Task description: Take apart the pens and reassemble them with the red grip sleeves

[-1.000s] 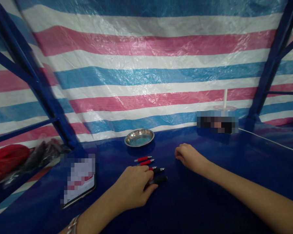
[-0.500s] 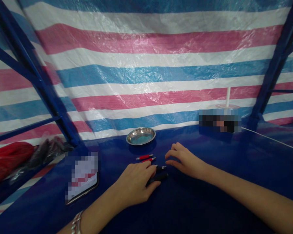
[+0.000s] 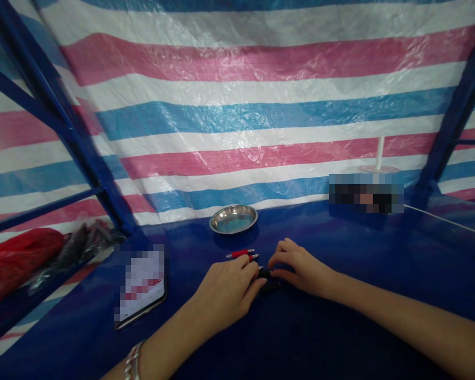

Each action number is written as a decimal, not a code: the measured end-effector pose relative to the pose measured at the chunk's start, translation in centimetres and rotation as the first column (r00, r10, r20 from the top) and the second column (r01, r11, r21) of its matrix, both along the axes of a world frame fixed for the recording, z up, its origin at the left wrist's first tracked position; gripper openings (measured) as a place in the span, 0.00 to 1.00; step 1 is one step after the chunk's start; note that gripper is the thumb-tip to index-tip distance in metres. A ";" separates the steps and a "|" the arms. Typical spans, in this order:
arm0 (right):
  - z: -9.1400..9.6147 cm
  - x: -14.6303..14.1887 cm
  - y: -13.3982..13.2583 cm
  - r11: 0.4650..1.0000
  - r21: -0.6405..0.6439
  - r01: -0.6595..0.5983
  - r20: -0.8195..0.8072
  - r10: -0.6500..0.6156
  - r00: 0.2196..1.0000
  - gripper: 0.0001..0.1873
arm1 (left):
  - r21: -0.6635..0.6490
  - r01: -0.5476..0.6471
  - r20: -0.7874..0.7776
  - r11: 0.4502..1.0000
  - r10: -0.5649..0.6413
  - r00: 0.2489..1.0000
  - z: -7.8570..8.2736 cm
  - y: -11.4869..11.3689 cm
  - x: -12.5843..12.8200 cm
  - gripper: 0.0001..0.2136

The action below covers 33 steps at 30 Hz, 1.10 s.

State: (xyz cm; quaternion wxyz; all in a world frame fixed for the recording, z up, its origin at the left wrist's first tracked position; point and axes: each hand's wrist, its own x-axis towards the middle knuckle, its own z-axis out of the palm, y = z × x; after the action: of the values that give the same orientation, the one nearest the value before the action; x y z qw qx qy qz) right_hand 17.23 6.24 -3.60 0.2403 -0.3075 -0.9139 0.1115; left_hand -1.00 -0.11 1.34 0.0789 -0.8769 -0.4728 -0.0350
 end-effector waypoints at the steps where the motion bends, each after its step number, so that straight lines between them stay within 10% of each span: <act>1: -0.1 -0.1 0.0 1.000 0.000 -0.005 0.002 0.005 1.000 0.07 | -0.004 -0.013 -0.003 1.000 0.013 1.000 0.0 0.1 0.0 0.10; 33: 1.6 0.8 -0.2 0.999 -0.049 -0.003 -0.149 -0.004 0.989 0.05 | 0.048 -0.072 0.061 0.996 0.069 0.996 -0.3 0.6 -0.1 0.12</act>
State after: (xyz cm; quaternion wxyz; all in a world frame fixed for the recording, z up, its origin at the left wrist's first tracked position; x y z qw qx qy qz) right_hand 18.07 6.04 -1.97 0.3005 -0.3044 -0.8902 0.1568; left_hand -1.14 0.50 1.00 0.0877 -0.8560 -0.5045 -0.0701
